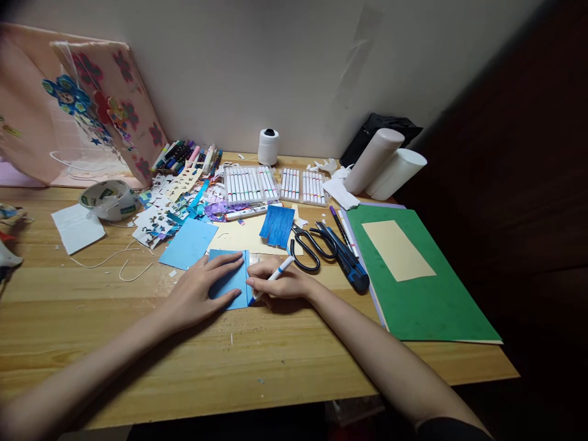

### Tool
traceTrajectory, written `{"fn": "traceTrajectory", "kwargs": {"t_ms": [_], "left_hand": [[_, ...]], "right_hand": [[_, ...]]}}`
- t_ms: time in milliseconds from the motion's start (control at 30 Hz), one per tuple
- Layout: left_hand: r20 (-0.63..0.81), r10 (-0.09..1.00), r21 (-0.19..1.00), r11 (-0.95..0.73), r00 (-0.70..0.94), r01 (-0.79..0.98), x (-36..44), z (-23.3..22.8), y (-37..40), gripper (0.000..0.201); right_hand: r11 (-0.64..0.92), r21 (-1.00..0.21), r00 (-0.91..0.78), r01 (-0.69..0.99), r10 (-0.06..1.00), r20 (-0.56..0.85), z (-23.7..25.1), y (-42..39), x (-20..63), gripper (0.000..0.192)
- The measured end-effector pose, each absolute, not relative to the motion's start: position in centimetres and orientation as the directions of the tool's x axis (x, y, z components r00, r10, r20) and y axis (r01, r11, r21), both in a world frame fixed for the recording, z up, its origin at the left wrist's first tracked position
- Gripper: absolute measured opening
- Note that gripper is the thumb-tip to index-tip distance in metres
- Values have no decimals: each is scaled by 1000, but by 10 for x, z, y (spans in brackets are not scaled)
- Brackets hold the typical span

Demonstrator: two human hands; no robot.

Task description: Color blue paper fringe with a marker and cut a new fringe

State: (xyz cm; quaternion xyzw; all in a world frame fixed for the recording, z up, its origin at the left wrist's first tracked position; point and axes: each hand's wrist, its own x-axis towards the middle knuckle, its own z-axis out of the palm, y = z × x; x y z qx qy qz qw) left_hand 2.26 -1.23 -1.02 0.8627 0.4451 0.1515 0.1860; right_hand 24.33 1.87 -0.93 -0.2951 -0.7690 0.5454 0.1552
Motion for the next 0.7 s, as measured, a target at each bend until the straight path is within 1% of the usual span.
{"fn": "traceTrajectory", "kwargs": {"t_ms": [133, 267, 467, 600, 700], "left_hand": [[92, 822, 462, -535, 561, 708, 23, -10, -12, 47], [79, 824, 466, -528, 561, 710, 23, -9, -11, 47], [73, 823, 462, -529, 563, 712, 23, -10, -11, 46], [67, 825, 462, -524, 561, 716, 23, -10, -11, 48], [64, 826, 465, -521, 559, 716, 23, -9, -12, 49]], "right_hand": [[118, -957, -775, 264, 616, -138, -9, 18, 243, 40], [103, -956, -763, 274, 629, -150, -8, 16, 242, 42], [23, -982, -682, 190, 723, -115, -15, 16, 240, 44], [-1, -987, -612, 159, 785, -99, -19, 18, 237, 45], [-24, -994, -542, 110, 837, -80, -22, 18, 236, 40]]}}
